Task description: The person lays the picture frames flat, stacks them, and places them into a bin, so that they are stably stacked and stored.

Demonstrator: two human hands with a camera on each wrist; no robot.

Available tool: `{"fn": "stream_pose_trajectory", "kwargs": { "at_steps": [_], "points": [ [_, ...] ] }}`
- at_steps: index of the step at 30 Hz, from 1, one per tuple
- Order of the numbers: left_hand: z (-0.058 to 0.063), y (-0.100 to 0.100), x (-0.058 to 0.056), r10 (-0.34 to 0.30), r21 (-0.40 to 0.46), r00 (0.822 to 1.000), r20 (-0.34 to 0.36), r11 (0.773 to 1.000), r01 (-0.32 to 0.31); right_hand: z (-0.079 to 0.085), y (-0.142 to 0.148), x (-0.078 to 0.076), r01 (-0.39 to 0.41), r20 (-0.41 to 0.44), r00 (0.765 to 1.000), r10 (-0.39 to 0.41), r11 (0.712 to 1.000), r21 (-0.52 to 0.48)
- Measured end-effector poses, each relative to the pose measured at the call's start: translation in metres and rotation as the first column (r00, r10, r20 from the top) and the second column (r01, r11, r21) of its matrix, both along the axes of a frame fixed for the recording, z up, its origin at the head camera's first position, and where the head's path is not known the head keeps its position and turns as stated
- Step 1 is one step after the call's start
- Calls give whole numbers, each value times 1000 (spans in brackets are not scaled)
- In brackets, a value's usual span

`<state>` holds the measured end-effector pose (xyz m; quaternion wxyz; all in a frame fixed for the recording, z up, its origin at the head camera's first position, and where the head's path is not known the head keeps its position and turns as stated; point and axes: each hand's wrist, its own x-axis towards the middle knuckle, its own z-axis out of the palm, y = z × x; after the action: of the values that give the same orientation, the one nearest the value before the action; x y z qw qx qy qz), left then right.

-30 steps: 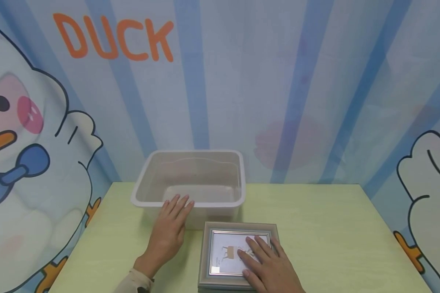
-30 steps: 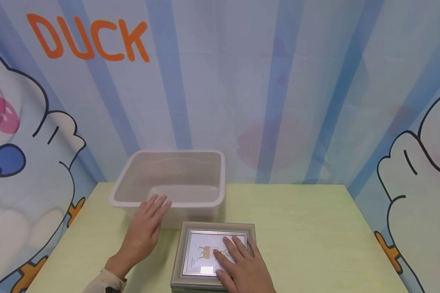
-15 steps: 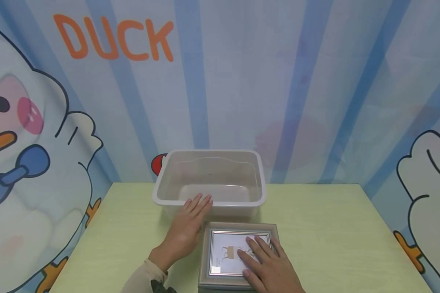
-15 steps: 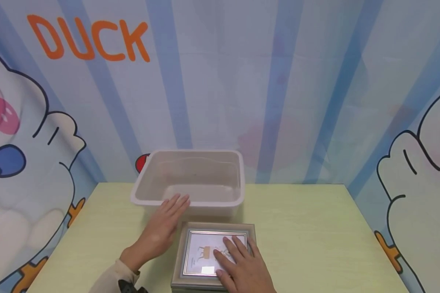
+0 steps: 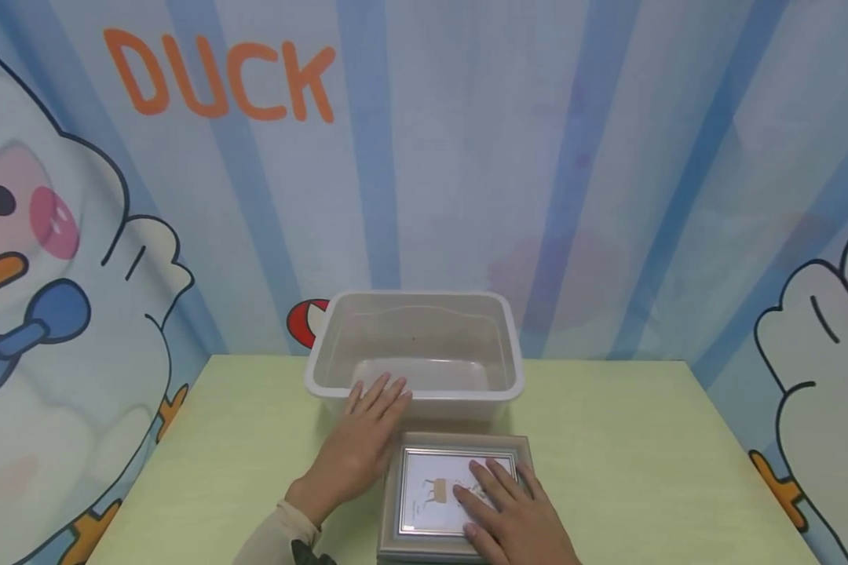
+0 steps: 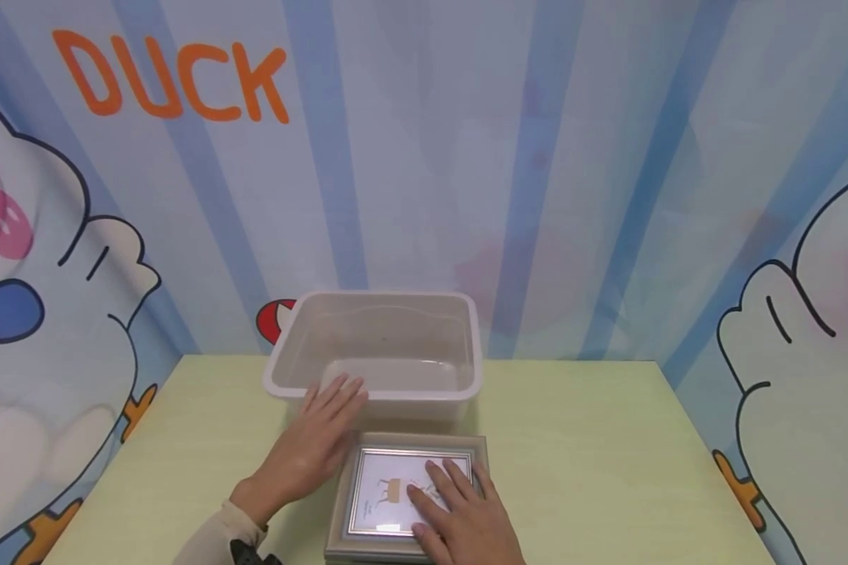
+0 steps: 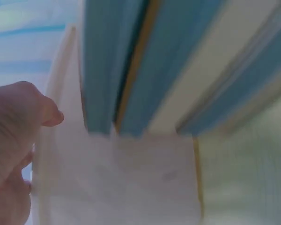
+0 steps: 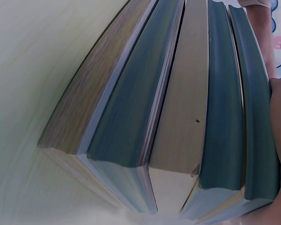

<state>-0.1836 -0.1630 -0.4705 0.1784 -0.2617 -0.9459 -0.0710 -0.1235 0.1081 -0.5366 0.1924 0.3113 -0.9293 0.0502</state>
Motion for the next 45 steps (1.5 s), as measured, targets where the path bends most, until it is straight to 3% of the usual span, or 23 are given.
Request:
{"fn": "stream_pose_trajectory", "kwargs": {
  "at_steps": [6,11,16,22,35,45],
  "points": [
    [-8,-31,-2,54,12,995,-87,999,-53,-1,0,0,-5,22,1000,5,1000,4],
    [-17,-56,-4,64,45,987,-149,997,-58,-2,-1,1,-3,28,1000,3,1000,10],
    [-22,-65,-5,54,92,983,-173,995,-39,-2,-1,1,-4,-7,1000,4,1000,21],
    [-23,-59,-7,26,112,981,-193,994,-5,-1,0,0,-5,-30,1000,6,1000,19],
    [-23,-35,-7,-11,159,986,-168,987,38,-1,0,0,3,-42,999,-2,1000,29],
    [-22,-17,-5,-2,144,987,-159,989,26,-1,-1,-1,-4,-33,999,4,1000,6]
  ]
}}
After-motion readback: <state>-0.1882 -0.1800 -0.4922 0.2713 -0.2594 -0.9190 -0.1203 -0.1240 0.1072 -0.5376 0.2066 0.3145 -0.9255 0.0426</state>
